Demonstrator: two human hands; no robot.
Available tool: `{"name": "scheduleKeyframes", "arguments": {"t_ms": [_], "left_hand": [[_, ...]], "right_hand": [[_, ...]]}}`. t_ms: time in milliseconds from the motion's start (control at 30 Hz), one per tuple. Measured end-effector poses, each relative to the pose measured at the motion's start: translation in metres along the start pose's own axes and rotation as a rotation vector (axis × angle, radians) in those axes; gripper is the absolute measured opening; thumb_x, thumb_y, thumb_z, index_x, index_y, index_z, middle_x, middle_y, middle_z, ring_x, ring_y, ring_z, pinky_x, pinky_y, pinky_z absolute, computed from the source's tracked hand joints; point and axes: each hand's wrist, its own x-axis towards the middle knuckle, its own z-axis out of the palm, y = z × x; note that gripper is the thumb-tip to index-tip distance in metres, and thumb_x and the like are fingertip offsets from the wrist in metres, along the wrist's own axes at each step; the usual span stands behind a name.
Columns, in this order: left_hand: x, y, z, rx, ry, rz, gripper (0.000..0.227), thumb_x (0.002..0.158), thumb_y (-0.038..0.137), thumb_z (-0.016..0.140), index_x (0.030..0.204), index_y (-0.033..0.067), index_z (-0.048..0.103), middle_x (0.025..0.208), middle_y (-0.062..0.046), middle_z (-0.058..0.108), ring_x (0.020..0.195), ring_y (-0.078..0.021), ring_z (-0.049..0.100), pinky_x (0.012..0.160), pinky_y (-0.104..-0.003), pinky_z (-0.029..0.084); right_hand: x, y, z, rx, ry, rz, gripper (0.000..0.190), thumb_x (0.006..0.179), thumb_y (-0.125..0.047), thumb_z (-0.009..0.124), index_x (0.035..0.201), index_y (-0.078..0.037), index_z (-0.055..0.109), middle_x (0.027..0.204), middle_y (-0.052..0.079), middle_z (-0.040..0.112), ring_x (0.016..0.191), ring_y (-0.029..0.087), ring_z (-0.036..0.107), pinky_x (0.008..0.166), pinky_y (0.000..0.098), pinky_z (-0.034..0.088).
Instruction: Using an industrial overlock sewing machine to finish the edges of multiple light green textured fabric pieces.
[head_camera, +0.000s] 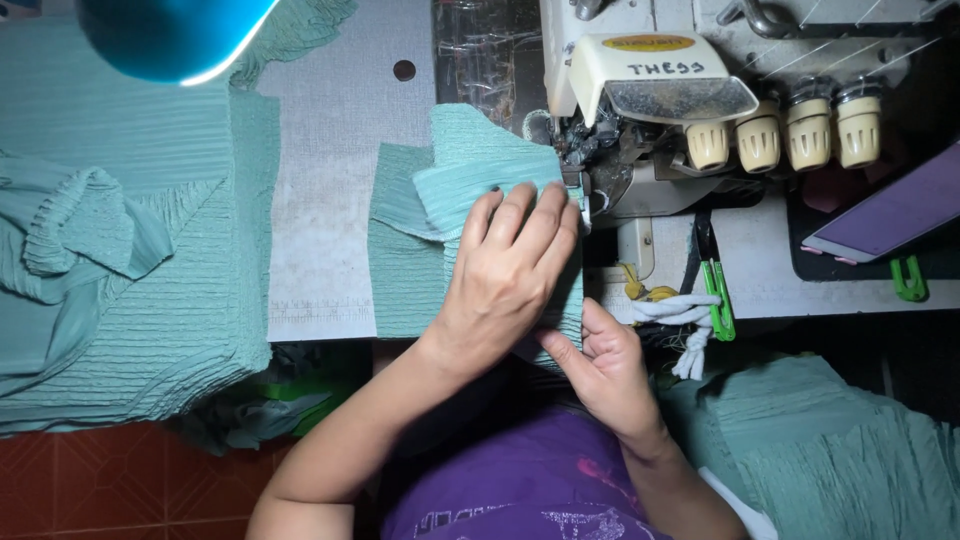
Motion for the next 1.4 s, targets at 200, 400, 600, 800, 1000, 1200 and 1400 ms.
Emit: {"name": "scheduleKeyframes", "arguments": {"t_ms": [200,400,600,800,1000,1200,1400], "left_hand": [[0.001,0.003,0.009,0.017,0.039,-0.054,0.023,0.097,0.007,0.054,0.117,0.0015,0.063,0.113,-0.012,0.065,0.104,-0.0260,0.062,0.089,-0.042,0.048],[0.004,0.003,0.006,0.022,0.057,-0.061,0.021,0.097,0.007,0.054,0.115,0.0046,0.064,0.113,-0.012,0.066,0.100,-0.0252,0.063,0.090,-0.041,0.050],[0.006,-0.012,0.000,-0.321,-0.030,-0.065,0.025,0.095,0.002,0.038,0.112,-0.0066,0.054,0.126,-0.027,0.059,0.116,-0.0422,0.057,0.100,-0.052,0.045],[0.015,-0.044,0.013,-0.486,-0.160,-0.106,0.059,0.086,0.001,0.053,0.139,-0.0102,0.030,0.134,-0.038,0.049,0.130,-0.0461,0.049,0.117,-0.053,0.036],[0.039,-0.077,0.023,-0.559,-0.110,-0.052,0.038,0.088,-0.004,0.049,0.123,-0.0061,0.034,0.116,-0.030,0.055,0.107,-0.0456,0.057,0.099,-0.052,0.046],[0.048,-0.113,0.062,-0.445,-0.116,-0.034,0.054,0.095,0.007,0.058,0.138,-0.0021,0.026,0.090,-0.023,0.058,0.085,-0.0430,0.056,0.085,-0.049,0.046],[0.068,-0.135,0.083,-0.308,-0.100,-0.110,0.017,0.094,0.016,0.053,0.095,-0.0010,0.049,0.088,-0.023,0.056,0.077,-0.0469,0.054,0.066,-0.054,0.042]], "right_hand": [[-0.009,0.007,-0.003,-0.052,0.057,0.004,0.010,0.090,-0.004,0.064,0.098,-0.003,0.058,0.087,0.001,0.065,0.081,0.005,0.054,0.077,0.0201,0.047],[-0.012,0.003,0.006,0.002,0.162,0.036,0.055,0.085,0.000,0.064,0.135,0.004,0.042,0.114,0.016,0.067,0.103,0.015,0.062,0.095,0.0242,0.048],[-0.013,-0.002,0.010,-0.166,0.197,-0.121,0.053,0.086,0.000,0.066,0.135,0.004,0.047,0.132,0.015,0.059,0.119,0.013,0.056,0.108,0.0229,0.038],[-0.006,-0.014,0.011,-0.369,0.225,-0.120,0.033,0.089,-0.010,0.067,0.122,-0.005,0.063,0.058,-0.008,0.018,0.052,0.004,0.018,0.052,0.0169,0.025],[-0.001,-0.014,0.014,-0.323,0.235,-0.115,0.032,0.090,-0.010,0.067,0.121,-0.003,0.063,0.054,-0.009,0.030,0.053,0.002,0.027,0.061,0.0135,0.039],[0.005,-0.012,0.016,-0.286,0.270,-0.122,0.033,0.090,-0.007,0.067,0.122,0.000,0.062,0.088,-0.002,0.068,0.065,0.000,0.045,0.074,0.0153,0.046],[0.024,-0.012,0.016,-0.158,0.306,-0.108,0.034,0.093,-0.002,0.062,0.126,0.001,0.058,0.124,0.008,0.065,0.052,-0.004,0.034,0.045,0.0119,0.029]]}}
